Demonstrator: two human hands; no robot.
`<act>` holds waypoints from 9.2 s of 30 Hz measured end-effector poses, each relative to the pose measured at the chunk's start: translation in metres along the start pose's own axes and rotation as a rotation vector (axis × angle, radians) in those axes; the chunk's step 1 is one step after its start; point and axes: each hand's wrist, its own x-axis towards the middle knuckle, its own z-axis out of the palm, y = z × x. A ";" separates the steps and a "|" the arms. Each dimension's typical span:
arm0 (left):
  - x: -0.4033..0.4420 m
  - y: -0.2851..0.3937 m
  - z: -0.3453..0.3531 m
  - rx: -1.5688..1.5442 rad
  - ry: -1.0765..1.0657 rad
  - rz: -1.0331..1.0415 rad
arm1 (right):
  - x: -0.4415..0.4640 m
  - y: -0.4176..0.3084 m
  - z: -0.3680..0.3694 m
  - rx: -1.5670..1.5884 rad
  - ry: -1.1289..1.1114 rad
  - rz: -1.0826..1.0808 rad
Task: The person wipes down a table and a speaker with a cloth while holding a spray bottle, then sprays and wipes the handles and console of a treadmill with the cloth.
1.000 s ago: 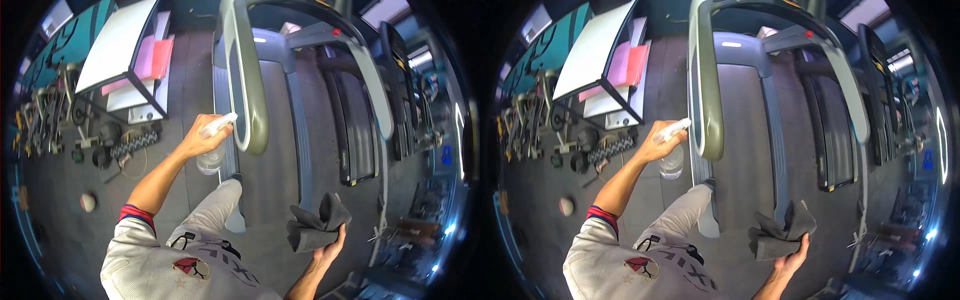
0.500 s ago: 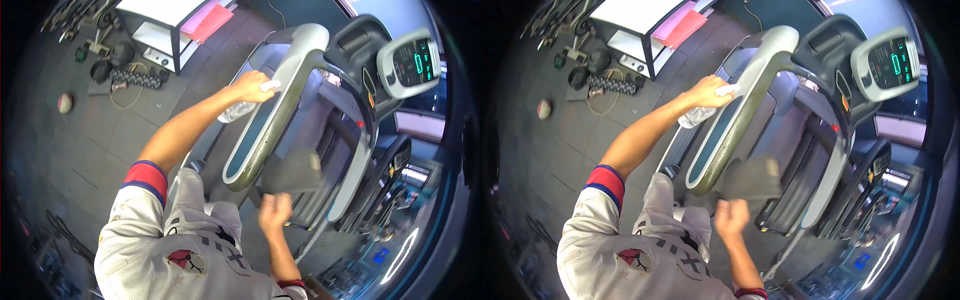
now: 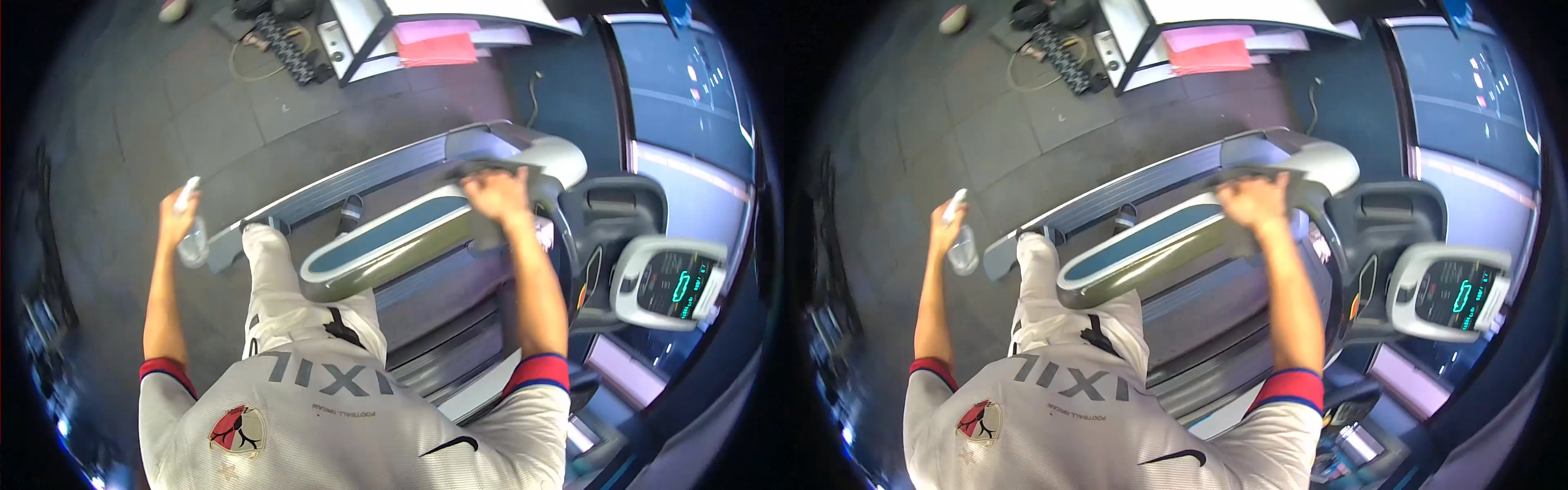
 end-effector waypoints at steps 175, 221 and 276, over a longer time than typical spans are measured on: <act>-0.142 0.349 0.033 -0.301 0.300 -0.018 | 0.015 0.156 0.060 0.409 0.582 -0.190; -0.548 0.131 -0.033 -0.573 0.788 -0.340 | -0.073 -0.306 0.021 0.111 -0.270 -1.098; -0.575 0.136 0.019 -0.667 1.016 -0.312 | -0.098 -0.249 0.009 -0.023 -0.032 -0.945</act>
